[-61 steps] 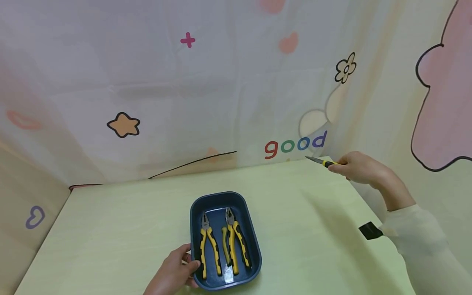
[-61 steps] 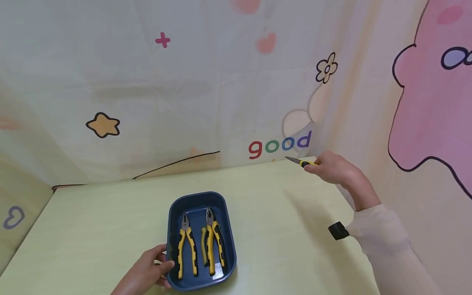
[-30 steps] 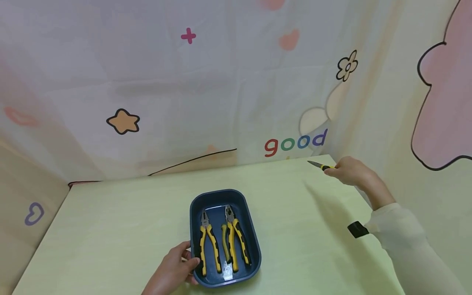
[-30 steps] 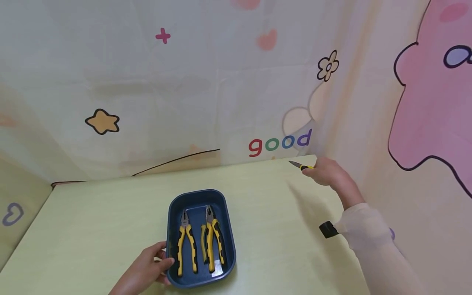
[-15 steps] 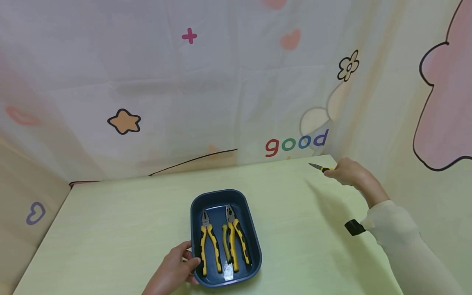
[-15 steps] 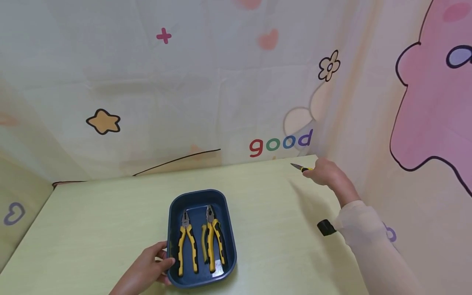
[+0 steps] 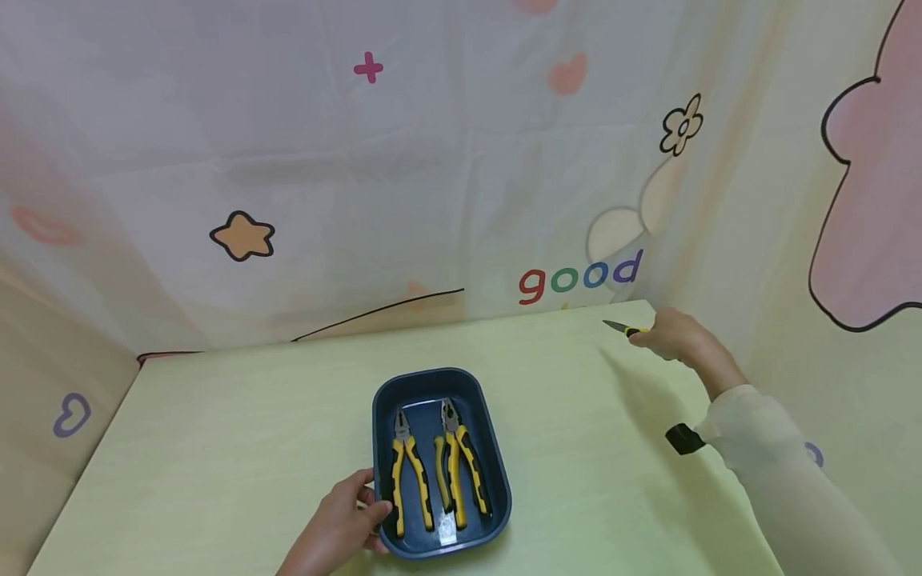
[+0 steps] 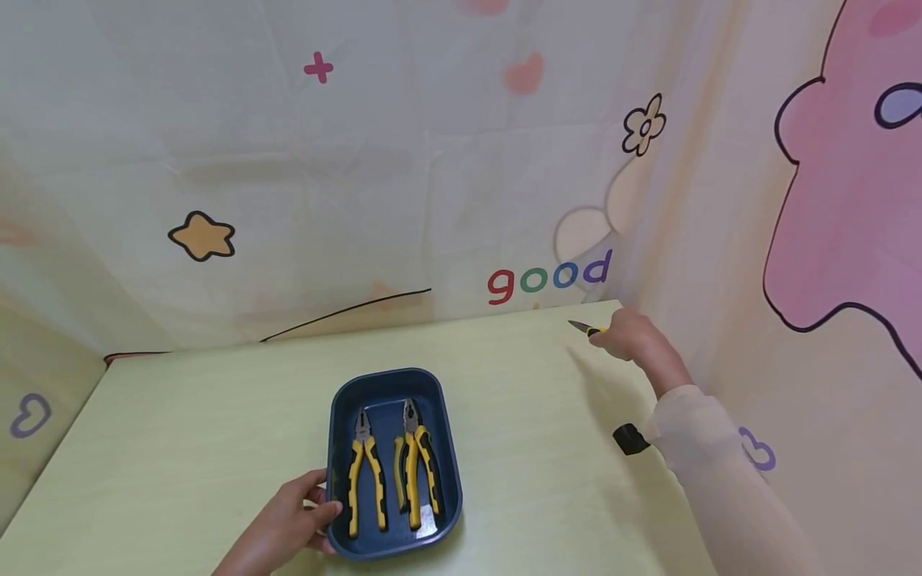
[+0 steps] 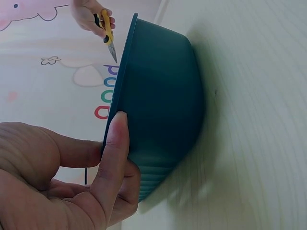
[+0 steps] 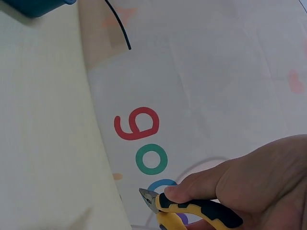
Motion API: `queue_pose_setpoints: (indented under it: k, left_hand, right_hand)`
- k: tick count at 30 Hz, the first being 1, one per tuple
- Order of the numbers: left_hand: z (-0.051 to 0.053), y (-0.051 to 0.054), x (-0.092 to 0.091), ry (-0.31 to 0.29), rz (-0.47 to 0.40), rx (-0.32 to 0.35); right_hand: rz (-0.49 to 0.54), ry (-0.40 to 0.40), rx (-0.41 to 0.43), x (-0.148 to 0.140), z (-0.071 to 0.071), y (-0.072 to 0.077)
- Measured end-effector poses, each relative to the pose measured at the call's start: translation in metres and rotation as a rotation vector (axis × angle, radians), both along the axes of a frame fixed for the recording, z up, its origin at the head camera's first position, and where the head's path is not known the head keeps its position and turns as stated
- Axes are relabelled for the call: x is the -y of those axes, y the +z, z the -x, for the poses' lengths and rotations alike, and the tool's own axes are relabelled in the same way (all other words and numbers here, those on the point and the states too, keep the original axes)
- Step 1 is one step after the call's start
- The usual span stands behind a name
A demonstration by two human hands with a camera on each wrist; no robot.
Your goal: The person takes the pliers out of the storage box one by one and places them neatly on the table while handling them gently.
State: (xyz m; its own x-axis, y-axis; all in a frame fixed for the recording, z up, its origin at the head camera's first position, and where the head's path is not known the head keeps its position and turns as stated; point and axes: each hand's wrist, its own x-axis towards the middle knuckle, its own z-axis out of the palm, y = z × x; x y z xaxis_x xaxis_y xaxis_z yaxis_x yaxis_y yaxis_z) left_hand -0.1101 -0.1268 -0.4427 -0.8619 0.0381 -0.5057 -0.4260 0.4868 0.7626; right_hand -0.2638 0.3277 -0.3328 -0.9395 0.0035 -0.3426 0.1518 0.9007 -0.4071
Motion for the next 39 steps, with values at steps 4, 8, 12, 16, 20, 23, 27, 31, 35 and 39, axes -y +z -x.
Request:
queue_pose_setpoints:
  k: [4, 8, 12, 16, 20, 23, 27, 31, 35, 39]
  left_hand:
    - [0.000, 0.000, 0.000, 0.005, -0.004, 0.003]
    - [0.001, 0.001, -0.001, 0.008, -0.004, -0.008]
    - [0.000, 0.001, 0.000, 0.007, -0.012, -0.025]
    - [-0.002, 0.001, 0.004, 0.009, -0.001, -0.021]
    - [-0.004, 0.001, 0.008, 0.013, 0.012, -0.012]
    - [-0.003, 0.001, 0.008, 0.010, 0.008, -0.014]
    - [-0.003, 0.001, 0.007, 0.007, 0.001, -0.024]
    - [-0.002, 0.000, 0.007, 0.013, 0.000, -0.014]
    - [-0.002, -0.001, 0.005, 0.022, 0.003, -0.003]
    - [-0.002, -0.001, 0.004, 0.021, -0.003, -0.008]
  right_hand:
    - [0.005, -0.006, -0.009, -0.001, 0.002, -0.003]
    - [0.003, -0.018, -0.013, -0.001, 0.005, -0.006]
    - [0.012, -0.035, -0.004, -0.002, 0.010, -0.012]
    - [0.061, -0.049, 0.014, -0.002, 0.018, -0.025]
    - [0.079, -0.055, 0.008, 0.000, 0.025, -0.036]
    - [0.070, -0.052, -0.003, -0.002, 0.027, -0.039]
    - [0.073, -0.055, -0.012, -0.003, 0.026, -0.039]
    - [0.058, -0.057, -0.022, -0.002, 0.025, -0.038]
    - [0.036, -0.046, -0.029, -0.004, 0.027, -0.040]
    - [0.023, -0.051, -0.027, -0.007, 0.030, -0.044]
